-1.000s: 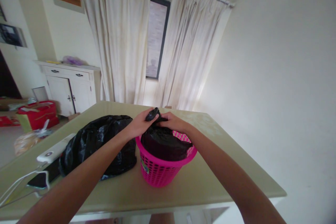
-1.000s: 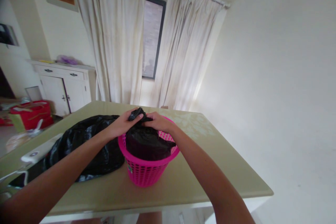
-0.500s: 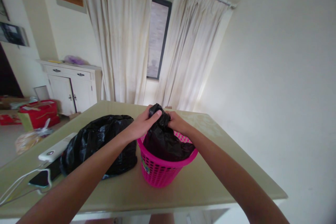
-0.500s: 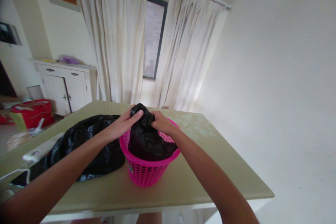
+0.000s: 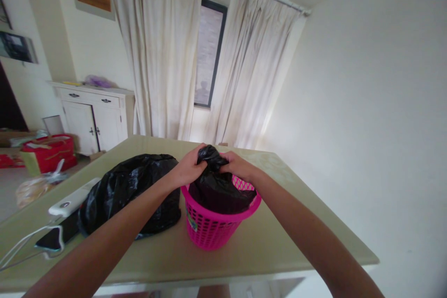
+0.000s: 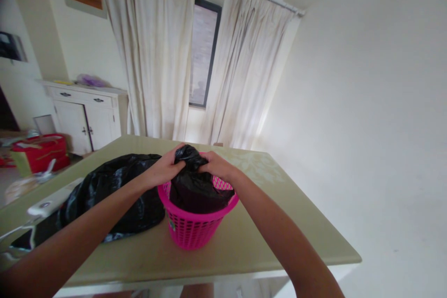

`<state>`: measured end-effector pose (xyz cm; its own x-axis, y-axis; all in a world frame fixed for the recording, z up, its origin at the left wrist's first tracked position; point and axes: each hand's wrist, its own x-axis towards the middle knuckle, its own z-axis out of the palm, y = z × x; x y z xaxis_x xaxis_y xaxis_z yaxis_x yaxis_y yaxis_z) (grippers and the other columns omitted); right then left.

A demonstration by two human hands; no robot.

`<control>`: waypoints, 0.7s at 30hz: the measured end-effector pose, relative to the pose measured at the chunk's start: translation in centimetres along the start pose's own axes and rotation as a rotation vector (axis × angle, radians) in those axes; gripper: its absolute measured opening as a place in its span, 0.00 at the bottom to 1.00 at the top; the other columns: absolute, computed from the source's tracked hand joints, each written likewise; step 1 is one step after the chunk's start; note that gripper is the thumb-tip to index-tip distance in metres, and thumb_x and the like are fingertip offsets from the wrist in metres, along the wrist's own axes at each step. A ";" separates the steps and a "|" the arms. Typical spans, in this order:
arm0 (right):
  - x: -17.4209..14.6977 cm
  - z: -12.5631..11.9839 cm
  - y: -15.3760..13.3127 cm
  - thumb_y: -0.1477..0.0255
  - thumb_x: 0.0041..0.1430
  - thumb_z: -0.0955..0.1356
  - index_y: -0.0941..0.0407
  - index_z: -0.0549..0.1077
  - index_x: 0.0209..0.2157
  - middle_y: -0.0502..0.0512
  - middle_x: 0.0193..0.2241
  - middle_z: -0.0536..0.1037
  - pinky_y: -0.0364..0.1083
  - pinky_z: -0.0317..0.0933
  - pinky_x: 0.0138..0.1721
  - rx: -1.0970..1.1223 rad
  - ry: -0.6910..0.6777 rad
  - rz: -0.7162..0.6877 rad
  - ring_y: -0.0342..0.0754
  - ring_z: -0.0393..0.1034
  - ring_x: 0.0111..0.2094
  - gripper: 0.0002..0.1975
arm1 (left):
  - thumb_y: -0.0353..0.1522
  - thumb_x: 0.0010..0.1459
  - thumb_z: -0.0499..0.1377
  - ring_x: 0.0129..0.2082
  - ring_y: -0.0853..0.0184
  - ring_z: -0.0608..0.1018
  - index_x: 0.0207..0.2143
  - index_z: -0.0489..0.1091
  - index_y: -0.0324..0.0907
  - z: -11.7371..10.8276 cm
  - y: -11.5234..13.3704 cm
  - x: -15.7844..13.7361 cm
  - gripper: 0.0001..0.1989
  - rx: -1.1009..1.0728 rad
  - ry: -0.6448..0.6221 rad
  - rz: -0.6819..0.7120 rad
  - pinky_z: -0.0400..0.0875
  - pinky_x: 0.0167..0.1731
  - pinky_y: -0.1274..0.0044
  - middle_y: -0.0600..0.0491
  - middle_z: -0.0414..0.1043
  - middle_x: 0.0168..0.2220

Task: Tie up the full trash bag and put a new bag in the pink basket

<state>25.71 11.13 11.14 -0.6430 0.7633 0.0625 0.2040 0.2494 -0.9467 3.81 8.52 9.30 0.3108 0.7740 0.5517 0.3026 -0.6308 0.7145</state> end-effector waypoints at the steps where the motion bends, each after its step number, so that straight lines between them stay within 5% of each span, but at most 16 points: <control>1: 0.0 0.1 0.0 0.72 0.43 0.75 0.56 0.79 0.35 0.47 0.30 0.79 0.48 0.65 0.46 0.024 0.047 -0.013 0.49 0.72 0.37 0.14 | 0.31 0.59 0.57 0.52 0.54 0.80 0.50 0.71 0.44 0.1 0.2 -0.1 0.15 -0.039 0.005 -0.023 0.71 0.60 0.61 0.49 0.79 0.47; 7: 0.1 0.5 0.0 0.73 0.46 0.75 0.56 0.77 0.41 0.51 0.38 0.80 0.49 0.66 0.50 -0.118 0.228 -0.241 0.51 0.71 0.44 0.17 | 0.44 0.60 0.65 0.60 0.49 0.76 0.59 0.72 0.44 0.1 1.5 -0.8 0.27 -0.055 -0.008 -0.036 0.67 0.66 0.56 0.44 0.77 0.58; 10: 0.0 0.6 0.4 0.73 0.50 0.72 0.57 0.78 0.42 0.51 0.37 0.80 0.50 0.66 0.48 -0.217 0.224 -0.210 0.52 0.71 0.42 0.15 | 0.47 0.58 0.67 0.63 0.46 0.72 0.56 0.75 0.44 -0.1 1.5 -0.9 0.27 0.053 0.003 -0.005 0.62 0.69 0.53 0.42 0.74 0.57; 14: 0.0 0.3 1.1 0.76 0.50 0.70 0.56 0.78 0.37 0.51 0.36 0.78 0.50 0.65 0.48 -0.334 0.242 -0.222 0.51 0.70 0.41 0.10 | 0.33 0.56 0.63 0.62 0.47 0.70 0.39 0.77 0.44 -0.2 1.3 -0.5 0.08 0.234 0.034 0.076 0.67 0.65 0.56 0.44 0.76 0.44; 21: -0.3 1.0 0.9 0.76 0.56 0.69 0.55 0.77 0.39 0.53 0.39 0.77 0.52 0.65 0.53 -0.458 0.201 -0.276 0.51 0.72 0.43 0.08 | 0.28 0.51 0.56 0.40 0.50 0.81 0.29 0.72 0.45 0.2 0.6 -0.2 0.06 0.171 0.031 -0.103 0.76 0.50 0.59 0.47 0.79 0.34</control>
<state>25.35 10.48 9.95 -0.5742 0.7204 0.3890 0.3766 0.6543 -0.6558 4.16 8.01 9.52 0.2438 0.8343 0.4945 0.4805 -0.5468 0.6857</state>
